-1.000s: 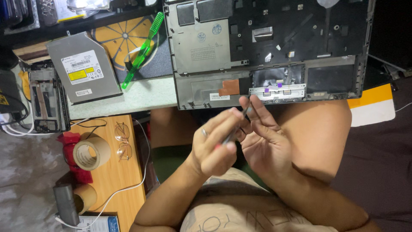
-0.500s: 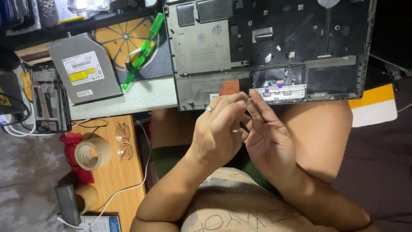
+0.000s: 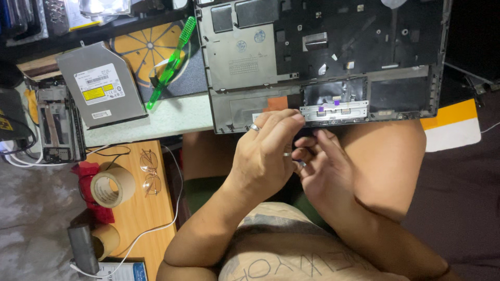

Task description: The person is repairing a disassembled laptop by hand and with a screwdriver. They connect a ribbon cable to the motherboard, then repeatedly pick up and place screws while using the screwdriver to tighten or adjust components inside the laptop chassis.

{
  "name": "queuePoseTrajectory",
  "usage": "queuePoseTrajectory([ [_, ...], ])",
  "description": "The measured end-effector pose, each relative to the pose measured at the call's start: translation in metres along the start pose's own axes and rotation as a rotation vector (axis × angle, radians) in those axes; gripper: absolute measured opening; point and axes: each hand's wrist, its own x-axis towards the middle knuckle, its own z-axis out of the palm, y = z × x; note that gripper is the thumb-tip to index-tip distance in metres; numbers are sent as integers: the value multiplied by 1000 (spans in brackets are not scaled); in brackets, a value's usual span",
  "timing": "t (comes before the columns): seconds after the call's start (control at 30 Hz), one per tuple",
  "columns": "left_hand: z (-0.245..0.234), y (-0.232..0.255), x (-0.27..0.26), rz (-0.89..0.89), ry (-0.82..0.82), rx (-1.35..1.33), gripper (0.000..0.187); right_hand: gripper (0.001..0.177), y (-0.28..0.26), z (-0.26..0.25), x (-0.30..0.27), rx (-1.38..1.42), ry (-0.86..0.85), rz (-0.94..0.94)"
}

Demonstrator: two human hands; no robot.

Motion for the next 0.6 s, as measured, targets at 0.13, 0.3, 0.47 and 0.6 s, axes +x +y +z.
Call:
queuePoseTrajectory([
  [0.13, 0, -3, 0, 66, 6, -24, 64, 23, 2, 4, 8, -132, 44, -28],
  [0.3, 7, -6, -6, -15, 46, -42, 56, 15, -5, 5, 22, -172, 122, -27],
  [0.47, 19, -13, -14, -155, 227, -205, 49, 12, -3, 1, 28, -244, 209, -70],
  [0.6, 19, -18, -19, -218, 270, -328, 52, 13, -2, -1, 30, -286, 244, -96],
])
